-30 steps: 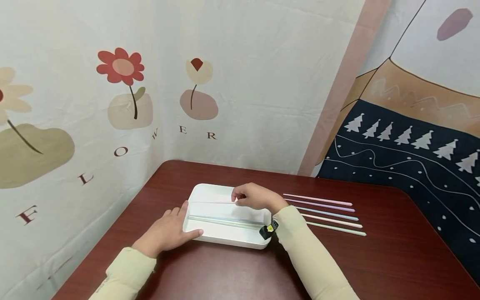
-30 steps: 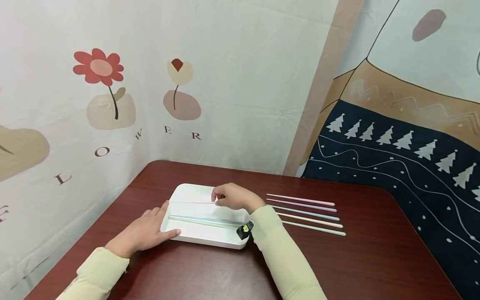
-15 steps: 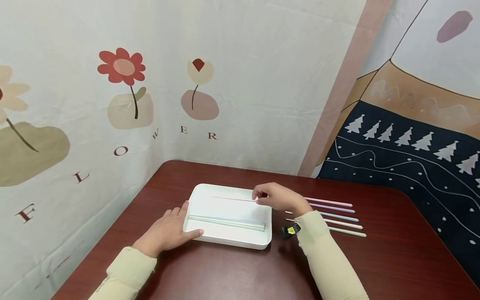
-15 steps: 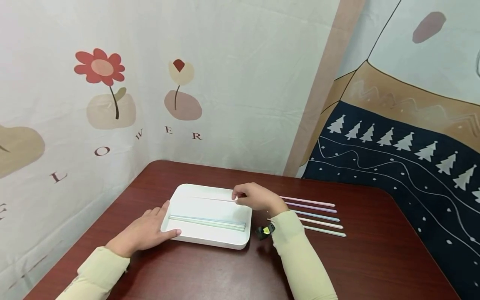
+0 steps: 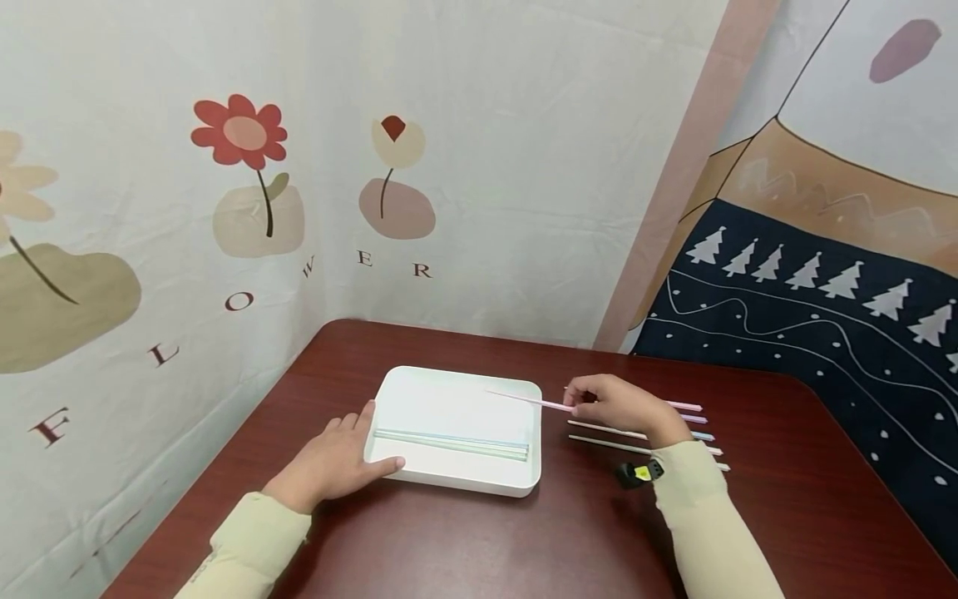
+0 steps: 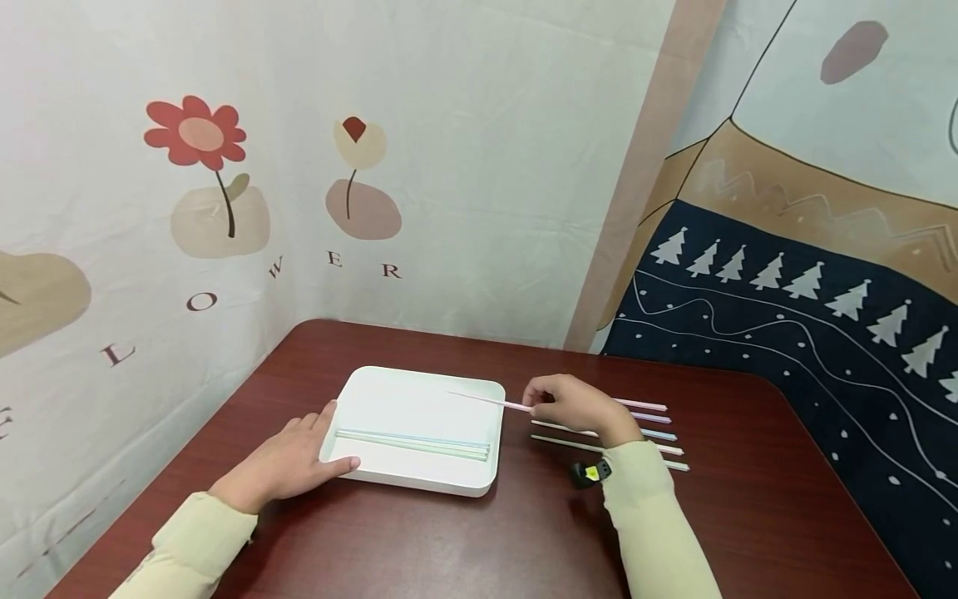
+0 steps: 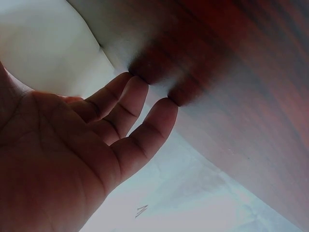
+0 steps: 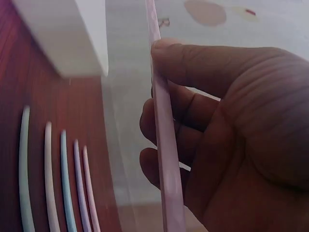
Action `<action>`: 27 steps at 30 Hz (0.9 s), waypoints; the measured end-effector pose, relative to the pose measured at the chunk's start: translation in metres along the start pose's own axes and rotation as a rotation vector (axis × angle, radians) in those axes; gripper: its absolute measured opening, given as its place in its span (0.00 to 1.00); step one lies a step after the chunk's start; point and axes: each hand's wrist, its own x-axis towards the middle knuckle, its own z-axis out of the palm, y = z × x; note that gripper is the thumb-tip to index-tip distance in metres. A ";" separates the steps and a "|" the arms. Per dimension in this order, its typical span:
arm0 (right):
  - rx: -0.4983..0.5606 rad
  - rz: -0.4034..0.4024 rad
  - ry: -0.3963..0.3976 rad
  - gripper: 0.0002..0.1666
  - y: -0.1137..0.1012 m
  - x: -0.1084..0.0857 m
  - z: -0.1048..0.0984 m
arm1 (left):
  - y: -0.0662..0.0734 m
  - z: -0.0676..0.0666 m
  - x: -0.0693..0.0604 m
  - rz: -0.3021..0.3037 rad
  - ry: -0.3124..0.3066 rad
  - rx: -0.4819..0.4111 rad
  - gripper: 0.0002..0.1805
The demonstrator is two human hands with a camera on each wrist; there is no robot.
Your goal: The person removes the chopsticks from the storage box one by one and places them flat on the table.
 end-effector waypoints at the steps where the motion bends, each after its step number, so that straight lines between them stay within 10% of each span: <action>1: 0.002 0.009 -0.003 0.06 0.004 -0.005 -0.002 | 0.000 0.000 0.000 0.001 0.000 -0.002 0.66; 27: 0.036 0.075 -0.064 0.05 0.069 -0.093 -0.015 | 0.003 -0.002 -0.001 0.013 0.014 0.003 0.65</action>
